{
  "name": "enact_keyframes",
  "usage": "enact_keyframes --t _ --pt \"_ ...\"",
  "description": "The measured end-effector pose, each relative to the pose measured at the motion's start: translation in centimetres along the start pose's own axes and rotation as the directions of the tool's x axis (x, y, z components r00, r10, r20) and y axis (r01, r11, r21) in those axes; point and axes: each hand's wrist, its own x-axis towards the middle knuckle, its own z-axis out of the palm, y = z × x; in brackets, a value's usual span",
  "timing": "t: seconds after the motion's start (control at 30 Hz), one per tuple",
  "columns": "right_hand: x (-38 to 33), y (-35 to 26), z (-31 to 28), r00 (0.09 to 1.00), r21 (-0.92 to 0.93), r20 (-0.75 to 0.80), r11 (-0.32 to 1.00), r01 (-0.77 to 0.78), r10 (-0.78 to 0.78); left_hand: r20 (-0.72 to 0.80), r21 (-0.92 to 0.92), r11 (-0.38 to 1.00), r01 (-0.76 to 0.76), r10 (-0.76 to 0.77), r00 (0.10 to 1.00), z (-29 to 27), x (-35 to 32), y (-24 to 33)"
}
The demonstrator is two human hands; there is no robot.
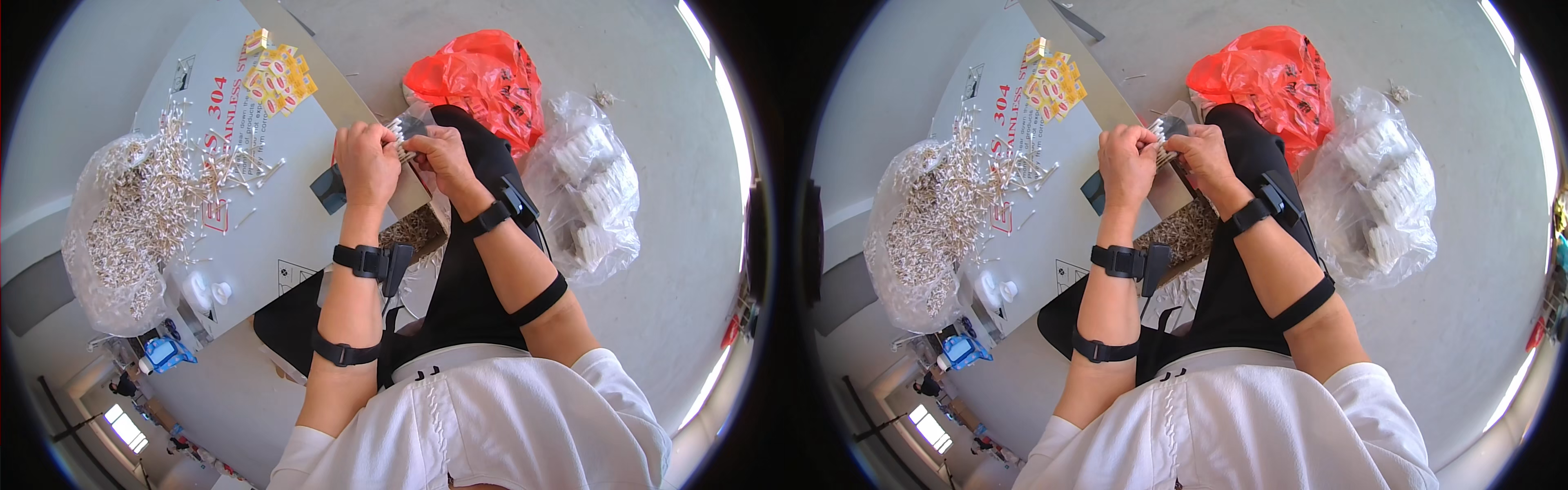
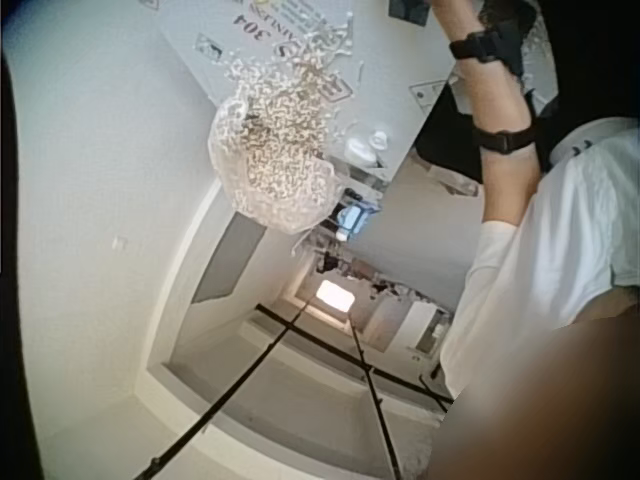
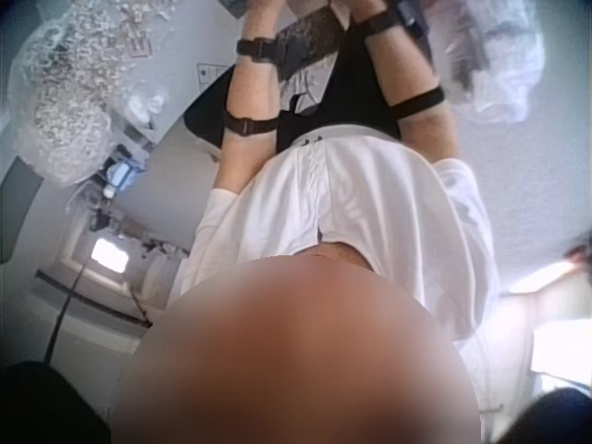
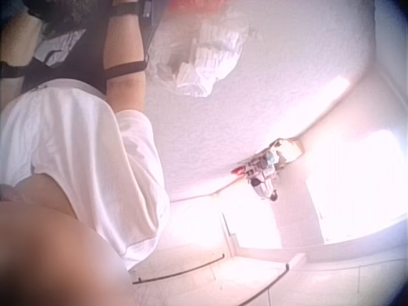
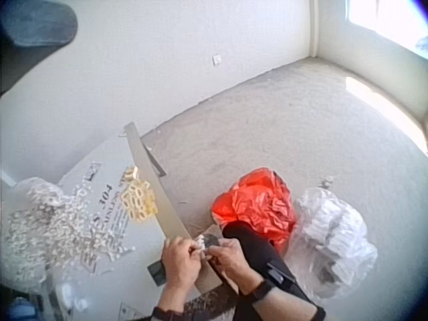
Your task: Hand-packaging a set of small wooden sticks into labeled plastic sleeves.
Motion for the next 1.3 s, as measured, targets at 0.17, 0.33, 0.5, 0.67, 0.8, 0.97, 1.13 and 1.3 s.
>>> enact_keyframes --t 0.17,0.33,0.5,0.67,0.8,0.97,1.13,1.3 --pt "-0.1 -0.2 0.0 0.999 -0.02 0.052 1.0 -0.003 0.004 0.039 -0.038 0.999 -0.011 0.012 0.999 -0.8 0.2 -0.1" --pt "0.1 0.1 0.2 0.999 0.018 0.012 0.999 0.03 -0.03 0.035 0.109 0.994 -0.028 0.025 0.999 -1.0 0.2 1.0" --pt "0.2 0.2 -0.2 0.998 -0.035 0.063 0.999 0.017 -0.014 0.244 0.06 0.995 0.084 -0.096 0.965 -1.5 1.2 0.7" --pt "0.3 0.2 -0.1 0.998 -0.042 0.057 0.999 0.034 -0.032 0.216 -0.009 1.0 -0.01 0.012 0.976 -1.5 0.9 -0.2" --pt "-0.3 0.0 0.7 0.998 0.033 -0.002 0.997 0.065 -0.065 0.092 -0.05 0.985 -0.164 0.168 0.982 -1.5 0.3 -0.4" --pt "0.1 0.1 0.0 1.0 0.038 0.023 0.999 -0.001 0.001 0.104 -0.003 0.958 -0.286 0.285 0.953 -1.4 0.4 -0.3" --pt "0.0 0.1 0.1 0.999 -0.013 0.053 1.0 0.003 -0.002 0.105 -0.007 0.948 -0.319 0.318 0.942 -1.3 0.3 -0.3" --pt "0.2 0.4 -0.1 0.998 -0.048 0.062 0.999 0.016 -0.013 -0.144 -0.074 0.983 -0.17 0.158 0.977 -1.1 -2.4 -1.0"
